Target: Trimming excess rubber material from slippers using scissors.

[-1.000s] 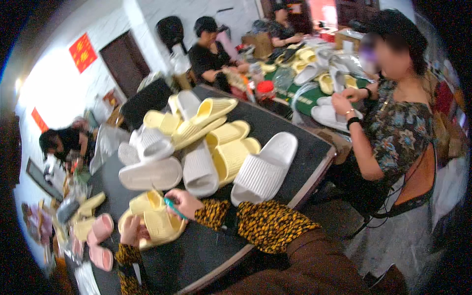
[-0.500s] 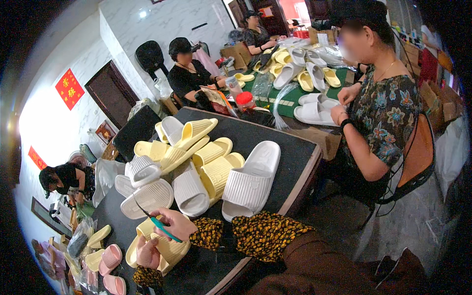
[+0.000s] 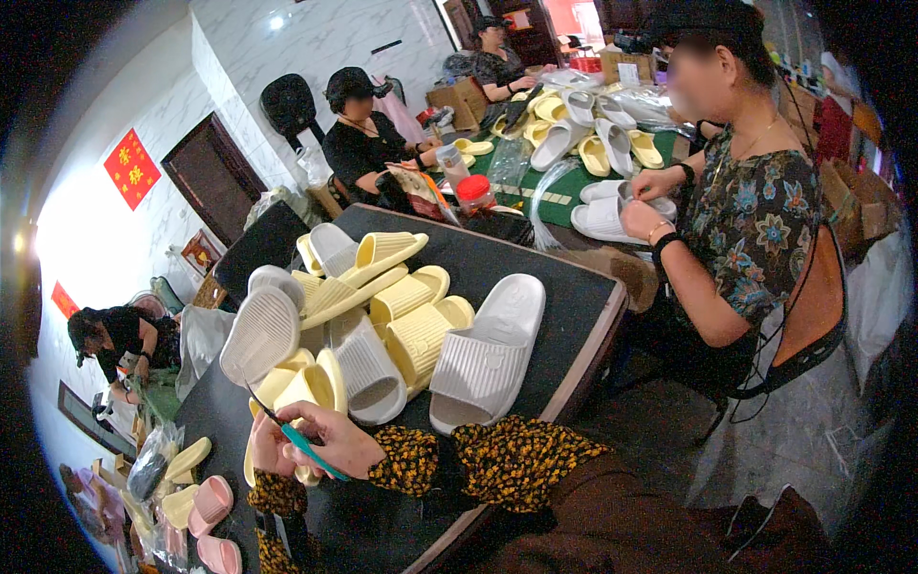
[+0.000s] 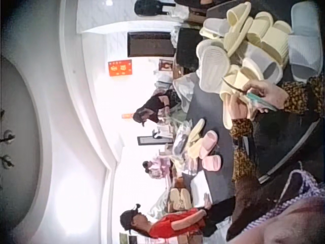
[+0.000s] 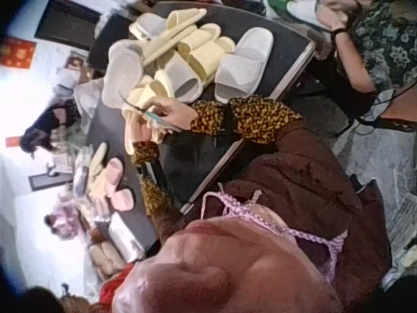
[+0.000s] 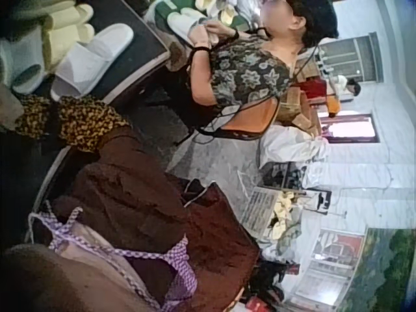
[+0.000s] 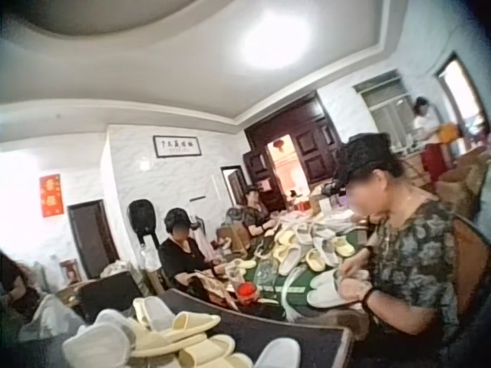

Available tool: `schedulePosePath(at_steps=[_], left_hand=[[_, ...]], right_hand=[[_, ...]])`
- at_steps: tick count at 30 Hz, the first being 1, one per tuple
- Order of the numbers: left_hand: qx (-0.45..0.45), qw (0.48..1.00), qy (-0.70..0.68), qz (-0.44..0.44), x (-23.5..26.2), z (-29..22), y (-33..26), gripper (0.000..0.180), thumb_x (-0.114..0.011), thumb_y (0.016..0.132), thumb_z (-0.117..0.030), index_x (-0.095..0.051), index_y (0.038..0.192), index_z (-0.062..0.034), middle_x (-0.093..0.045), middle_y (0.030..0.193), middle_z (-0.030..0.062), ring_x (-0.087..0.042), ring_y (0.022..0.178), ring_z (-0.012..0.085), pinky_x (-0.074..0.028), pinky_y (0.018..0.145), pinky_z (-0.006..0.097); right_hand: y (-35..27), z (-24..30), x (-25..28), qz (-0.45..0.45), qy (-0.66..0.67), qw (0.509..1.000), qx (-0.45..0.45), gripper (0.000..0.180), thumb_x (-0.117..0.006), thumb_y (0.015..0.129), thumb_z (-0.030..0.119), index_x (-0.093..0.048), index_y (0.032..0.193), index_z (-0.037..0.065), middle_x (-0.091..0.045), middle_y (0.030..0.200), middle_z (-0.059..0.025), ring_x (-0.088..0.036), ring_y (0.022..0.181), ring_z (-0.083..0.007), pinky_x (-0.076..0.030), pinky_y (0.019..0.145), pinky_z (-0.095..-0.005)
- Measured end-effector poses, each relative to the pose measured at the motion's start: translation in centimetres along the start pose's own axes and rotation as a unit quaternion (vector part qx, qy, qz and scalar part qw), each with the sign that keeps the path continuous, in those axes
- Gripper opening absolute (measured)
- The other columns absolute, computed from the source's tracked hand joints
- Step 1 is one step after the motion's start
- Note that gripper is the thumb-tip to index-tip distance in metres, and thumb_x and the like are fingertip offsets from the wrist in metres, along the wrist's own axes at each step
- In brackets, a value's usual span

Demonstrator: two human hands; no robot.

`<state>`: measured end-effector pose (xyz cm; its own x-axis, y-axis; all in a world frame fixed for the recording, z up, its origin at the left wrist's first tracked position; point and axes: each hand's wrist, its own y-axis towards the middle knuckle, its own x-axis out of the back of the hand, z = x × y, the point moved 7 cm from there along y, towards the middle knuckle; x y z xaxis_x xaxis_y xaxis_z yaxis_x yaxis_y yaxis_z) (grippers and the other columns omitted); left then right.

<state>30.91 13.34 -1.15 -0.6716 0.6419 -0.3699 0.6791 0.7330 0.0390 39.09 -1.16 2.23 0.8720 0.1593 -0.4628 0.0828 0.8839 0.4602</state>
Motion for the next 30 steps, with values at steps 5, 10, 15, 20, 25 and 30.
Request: schedulePosePath(at_steps=[5, 10, 15, 20, 25, 30], left_hand=[[0.008, 1.0, 0.011, 0.014, -3.8, -1.0, 4.0, 0.034, -0.049, 0.077, -0.001, -0.047, 0.11, 0.0004, -0.056, 0.102, 0.0116, -0.057, 0.093, 0.0226, -0.047, 0.082, 0.033], [-0.043, 0.991, -0.043, 0.115, -7.1, -1.7, 8.0, 0.045, -0.048, 0.078, 0.001, -0.039, 0.122, -0.0003, -0.052, 0.115, 0.0155, -0.052, 0.106, 0.0258, -0.043, 0.092, 0.036], [-0.002, 0.991, -0.084, 0.105, -7.1, 0.8, 10.9, 0.039, -0.049, 0.085, -0.003, -0.038, 0.123, -0.0001, -0.052, 0.117, 0.0152, -0.053, 0.107, 0.0278, -0.045, 0.091, 0.041], [0.038, 0.991, -0.089, 0.09, -6.2, 2.0, 11.2, 0.037, -0.049, 0.091, -0.017, -0.039, 0.122, 0.0004, -0.053, 0.117, 0.0158, -0.056, 0.103, 0.0285, -0.048, 0.086, 0.042], [0.064, 0.99, -0.081, 0.097, -5.8, 2.0, 9.9, 0.038, -0.046, 0.092, -0.023, -0.04, 0.122, 0.0007, -0.055, 0.115, 0.0162, -0.057, 0.101, 0.0273, -0.047, 0.086, 0.041], [0.084, 0.995, -0.038, 0.048, -3.8, 1.3, 8.4, 0.038, -0.046, 0.092, -0.021, -0.039, 0.123, 0.0001, -0.058, 0.104, 0.0155, -0.061, 0.085, 0.0249, -0.051, 0.074, 0.038]], right_hand=[[0.4, 0.0, 0.4, -0.024, 0.034, 0.999, 0.012, 0.042, -0.059, 0.083, 0.01, -0.039, 0.119, 0.004, -0.054, 0.074, -0.0016, -0.046, 0.049, -0.0061, -0.037, 0.043, -0.0194], [0.3, 0.3, 0.7, -0.036, 0.008, 0.999, -0.011, 0.044, -0.06, 0.082, 0.011, -0.039, 0.119, 0.003, -0.053, 0.074, -0.0017, -0.046, 0.049, -0.0062, -0.038, 0.044, -0.0196], [0.5, -0.8, 1.2, -0.043, 0.014, 0.999, 0.001, 0.044, -0.059, 0.081, 0.009, -0.038, 0.12, 0.002, -0.053, 0.074, -0.0025, -0.047, 0.049, -0.0065, -0.039, 0.045, -0.0203], [0.5, -1.7, 1.5, -0.06, -0.002, 0.998, -0.036, 0.043, -0.058, 0.081, 0.009, -0.039, 0.119, 0.002, -0.054, 0.075, -0.0034, -0.048, 0.05, -0.0067, -0.039, 0.045, -0.0206], [0.4, -2.2, 2.4, -0.064, -0.019, 0.996, -0.05, 0.04, -0.056, 0.083, 0.01, -0.04, 0.118, 0.001, -0.054, 0.075, -0.0043, -0.048, 0.05, -0.0074, -0.039, 0.043, -0.0208], [0.1, -2.2, 2.9, -0.076, -0.049, 0.994, -0.064, 0.04, -0.058, 0.083, 0.012, -0.041, 0.118, 0.004, -0.055, 0.075, -0.0033, -0.049, 0.052, -0.0058, -0.04, 0.044, -0.019]])
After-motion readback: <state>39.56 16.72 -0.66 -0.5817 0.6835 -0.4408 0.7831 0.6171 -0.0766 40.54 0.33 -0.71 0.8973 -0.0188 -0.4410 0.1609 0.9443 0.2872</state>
